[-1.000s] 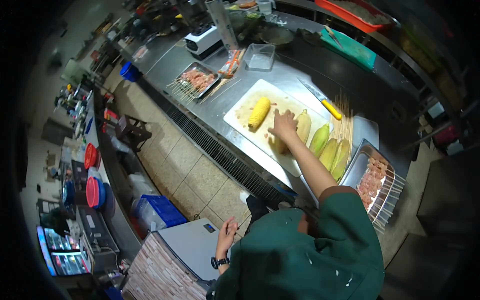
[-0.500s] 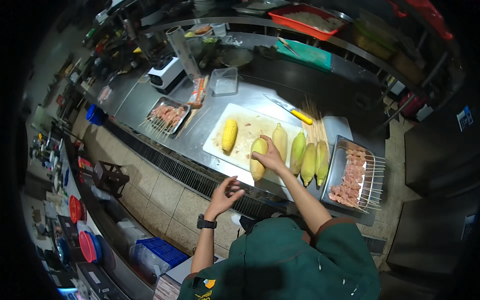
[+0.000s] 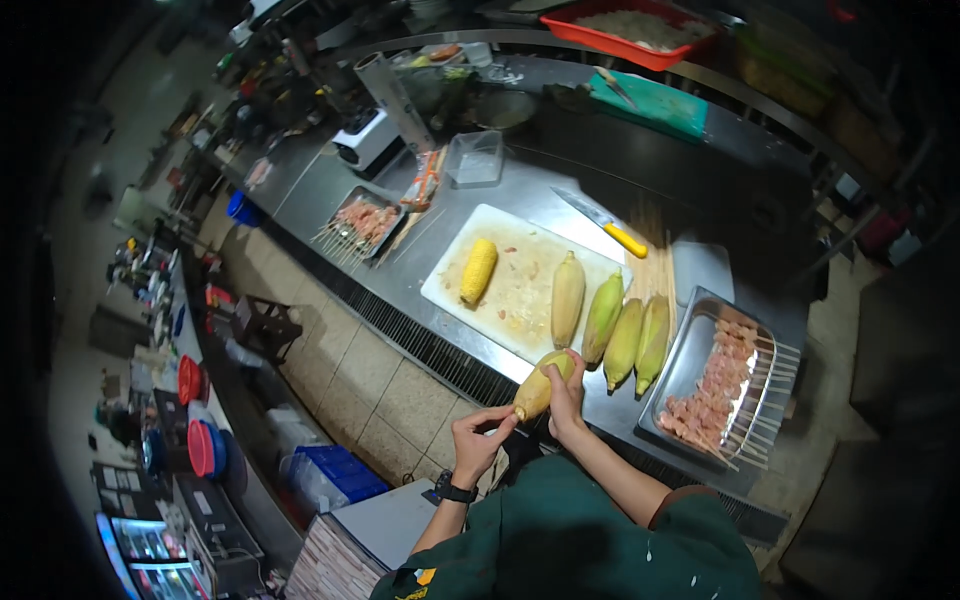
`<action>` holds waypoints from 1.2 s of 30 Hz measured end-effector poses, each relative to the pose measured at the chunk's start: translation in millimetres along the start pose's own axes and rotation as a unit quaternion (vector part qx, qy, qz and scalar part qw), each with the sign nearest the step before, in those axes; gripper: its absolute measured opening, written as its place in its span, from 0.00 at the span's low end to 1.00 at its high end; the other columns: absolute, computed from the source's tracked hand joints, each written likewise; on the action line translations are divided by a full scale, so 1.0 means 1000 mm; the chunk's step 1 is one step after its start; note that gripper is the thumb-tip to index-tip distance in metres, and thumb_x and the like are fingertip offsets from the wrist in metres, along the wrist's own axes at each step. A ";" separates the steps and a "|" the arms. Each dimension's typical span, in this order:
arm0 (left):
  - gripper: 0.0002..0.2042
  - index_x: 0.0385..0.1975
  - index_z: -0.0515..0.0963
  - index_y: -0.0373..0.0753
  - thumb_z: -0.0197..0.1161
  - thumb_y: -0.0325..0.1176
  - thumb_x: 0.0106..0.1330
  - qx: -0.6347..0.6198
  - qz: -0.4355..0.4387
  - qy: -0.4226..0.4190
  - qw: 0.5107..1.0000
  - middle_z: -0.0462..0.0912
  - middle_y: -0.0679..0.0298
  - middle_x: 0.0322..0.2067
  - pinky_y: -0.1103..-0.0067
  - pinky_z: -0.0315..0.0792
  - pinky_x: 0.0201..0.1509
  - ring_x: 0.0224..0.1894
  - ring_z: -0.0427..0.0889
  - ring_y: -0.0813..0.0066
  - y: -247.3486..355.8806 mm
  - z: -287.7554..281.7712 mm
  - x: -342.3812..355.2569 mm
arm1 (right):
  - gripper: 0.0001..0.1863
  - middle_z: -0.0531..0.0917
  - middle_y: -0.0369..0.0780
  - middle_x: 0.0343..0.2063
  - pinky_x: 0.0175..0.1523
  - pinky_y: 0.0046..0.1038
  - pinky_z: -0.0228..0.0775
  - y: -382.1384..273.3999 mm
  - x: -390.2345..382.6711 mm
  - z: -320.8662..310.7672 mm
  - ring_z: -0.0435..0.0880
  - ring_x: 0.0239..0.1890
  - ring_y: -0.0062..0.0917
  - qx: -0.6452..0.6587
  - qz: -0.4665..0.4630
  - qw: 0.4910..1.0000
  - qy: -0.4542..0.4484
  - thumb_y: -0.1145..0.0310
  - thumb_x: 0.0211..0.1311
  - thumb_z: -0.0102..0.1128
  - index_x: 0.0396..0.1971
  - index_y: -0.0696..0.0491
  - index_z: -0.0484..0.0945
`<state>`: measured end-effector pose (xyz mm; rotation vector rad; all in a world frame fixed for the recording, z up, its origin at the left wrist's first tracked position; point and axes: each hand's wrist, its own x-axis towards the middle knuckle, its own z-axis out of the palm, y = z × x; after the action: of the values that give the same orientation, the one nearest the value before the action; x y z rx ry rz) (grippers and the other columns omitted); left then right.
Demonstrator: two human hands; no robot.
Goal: Peeling the husks off ears of corn in a commercial kitchen prep area.
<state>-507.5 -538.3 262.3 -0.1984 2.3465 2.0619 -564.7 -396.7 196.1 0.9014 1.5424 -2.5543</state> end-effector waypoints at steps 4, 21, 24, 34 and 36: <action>0.04 0.31 0.82 0.29 0.68 0.19 0.55 -0.006 0.012 0.116 0.993 0.85 0.58 0.33 0.83 0.77 0.43 0.36 0.83 0.78 -0.008 0.011 -0.025 | 0.34 0.69 0.44 0.51 0.55 0.29 0.65 -0.014 -0.017 0.007 0.70 0.52 0.31 -0.003 -0.028 0.999 -0.044 0.68 0.55 0.61 0.62 0.47 0.58; 0.07 0.32 0.70 0.34 0.53 0.30 0.72 0.142 -0.077 0.239 0.958 0.76 0.57 0.20 0.79 0.68 0.26 0.23 0.77 0.77 0.034 0.022 -0.088 | 0.23 0.73 0.39 0.42 0.38 0.36 0.78 0.028 -0.071 0.004 0.79 0.42 0.28 0.092 0.359 0.896 -0.243 0.49 0.64 0.53 0.53 0.42 0.59; 0.12 0.30 0.66 0.33 0.47 0.34 0.75 0.169 -0.007 0.329 0.929 0.68 0.49 0.18 0.69 0.62 0.23 0.18 0.67 0.59 0.025 0.009 -0.114 | 0.22 0.73 0.38 0.43 0.39 0.33 0.77 0.027 -0.099 0.013 0.79 0.42 0.27 0.057 0.379 0.869 -0.313 0.48 0.67 0.49 0.53 0.43 0.59; 0.15 0.39 0.73 0.34 0.42 0.38 0.78 -0.093 -0.002 0.459 0.884 0.73 0.72 0.27 0.88 0.63 0.24 0.24 0.67 0.92 0.011 -0.008 -0.237 | 0.39 0.69 0.47 0.58 0.63 0.33 0.62 0.039 -0.192 -0.020 0.69 0.61 0.34 -0.217 -0.254 0.678 -0.654 0.43 0.65 0.56 0.65 0.56 0.57; 0.15 0.36 0.73 0.34 0.43 0.37 0.78 -0.158 -0.005 0.495 0.855 0.70 0.74 0.23 0.87 0.62 0.22 0.22 0.66 0.91 0.030 0.017 -0.253 | 0.36 0.73 0.45 0.53 0.58 0.31 0.65 0.055 -0.218 -0.031 0.73 0.55 0.31 -0.180 -0.182 0.711 -0.656 0.44 0.65 0.56 0.61 0.56 0.61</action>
<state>-260.6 -495.4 313.1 -1.6184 2.2699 2.7349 -351.9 -456.9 247.2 -1.1621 1.4904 -1.8784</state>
